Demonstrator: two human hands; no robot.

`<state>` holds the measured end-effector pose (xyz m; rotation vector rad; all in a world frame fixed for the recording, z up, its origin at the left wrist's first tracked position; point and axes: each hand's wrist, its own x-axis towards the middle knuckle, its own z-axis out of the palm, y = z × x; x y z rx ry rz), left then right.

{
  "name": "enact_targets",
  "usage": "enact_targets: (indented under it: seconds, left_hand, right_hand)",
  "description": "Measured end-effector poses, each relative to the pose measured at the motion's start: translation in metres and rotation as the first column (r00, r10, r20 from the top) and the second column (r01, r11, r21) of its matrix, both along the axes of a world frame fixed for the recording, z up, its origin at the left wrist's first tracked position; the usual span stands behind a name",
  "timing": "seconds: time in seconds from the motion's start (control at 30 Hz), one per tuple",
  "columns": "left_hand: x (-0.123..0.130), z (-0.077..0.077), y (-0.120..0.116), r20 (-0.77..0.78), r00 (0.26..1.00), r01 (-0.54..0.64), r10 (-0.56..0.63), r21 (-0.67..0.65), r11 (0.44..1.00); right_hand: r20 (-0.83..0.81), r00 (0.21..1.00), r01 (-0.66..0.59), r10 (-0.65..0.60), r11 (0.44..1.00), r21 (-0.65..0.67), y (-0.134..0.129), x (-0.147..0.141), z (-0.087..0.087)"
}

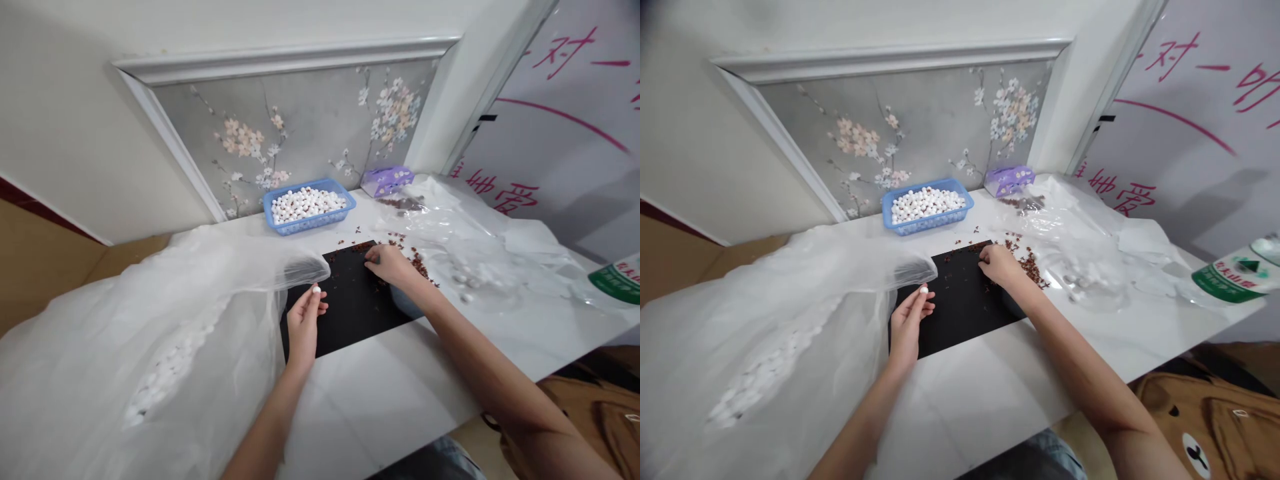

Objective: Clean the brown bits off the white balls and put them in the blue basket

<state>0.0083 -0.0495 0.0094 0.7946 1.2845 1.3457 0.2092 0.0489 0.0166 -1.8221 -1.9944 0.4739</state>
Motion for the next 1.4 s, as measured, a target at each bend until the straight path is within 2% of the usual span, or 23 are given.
enact_targets:
  seconds: [0.17,0.3,0.37,0.43,0.5,0.57,0.6,0.67,0.73,0.83,0.93,1.4]
  left_hand:
    - [0.001,-0.001,0.001,0.012,1.000,0.025,-0.025,0.004,1.000]
    - [0.000,-0.003,0.001,0.012,0.999,0.032,-0.032,0.032,0.999]
    - [0.000,-0.004,0.001,0.010,1.000,0.022,-0.022,0.051,0.998]
    - [0.000,-0.003,0.001,-0.011,1.000,0.019,-0.018,0.062,0.998]
    - [0.001,-0.002,0.001,-0.042,0.999,0.027,-0.024,0.062,0.998]
    - [0.001,0.000,0.001,-0.061,0.998,0.035,-0.032,0.050,0.998]
    - [0.001,0.000,0.001,-0.064,0.997,0.039,-0.036,0.043,0.998]
    - [0.001,0.001,0.001,-0.060,0.997,0.050,-0.048,0.033,0.998]
    - [0.001,0.001,0.001,-0.055,0.997,0.056,-0.054,0.035,0.998]
    - [0.000,0.001,0.001,-0.051,0.997,0.062,-0.059,0.043,0.997]
    - [0.000,0.002,0.001,-0.045,0.997,0.070,-0.067,0.046,0.997]
    - [-0.002,0.001,0.001,0.114,0.993,0.019,-0.023,0.040,0.999]
  right_hand:
    - [-0.041,0.994,-0.096,0.099,0.992,0.078,0.001,-0.002,-0.004]
    - [-0.044,0.992,-0.115,0.121,0.985,0.128,0.000,-0.007,-0.006]
    - [-0.162,0.977,-0.108,0.137,0.979,0.174,-0.006,-0.014,-0.001]
    - [-0.394,0.905,-0.102,0.163,0.980,0.172,-0.015,-0.026,0.008]
    - [-0.611,0.769,-0.149,0.189,0.982,0.116,-0.026,-0.038,0.017]
    - [-0.723,0.658,-0.232,0.210,0.970,0.071,-0.036,-0.049,0.024]
    - [-0.748,0.627,-0.269,0.217,0.962,0.053,-0.040,-0.053,0.026]
    - [-0.757,0.617,-0.310,0.215,0.951,0.018,-0.045,-0.058,0.026]
    - [-0.725,0.647,-0.322,0.235,0.947,0.020,-0.046,-0.059,0.024]
    - [-0.645,0.685,-0.295,0.338,0.939,0.178,-0.047,-0.061,0.020]
    - [-0.602,0.682,-0.277,0.415,0.908,0.313,-0.048,-0.065,0.017]
    - [-0.589,0.661,-0.346,0.465,0.885,0.311,-0.052,-0.073,0.001]
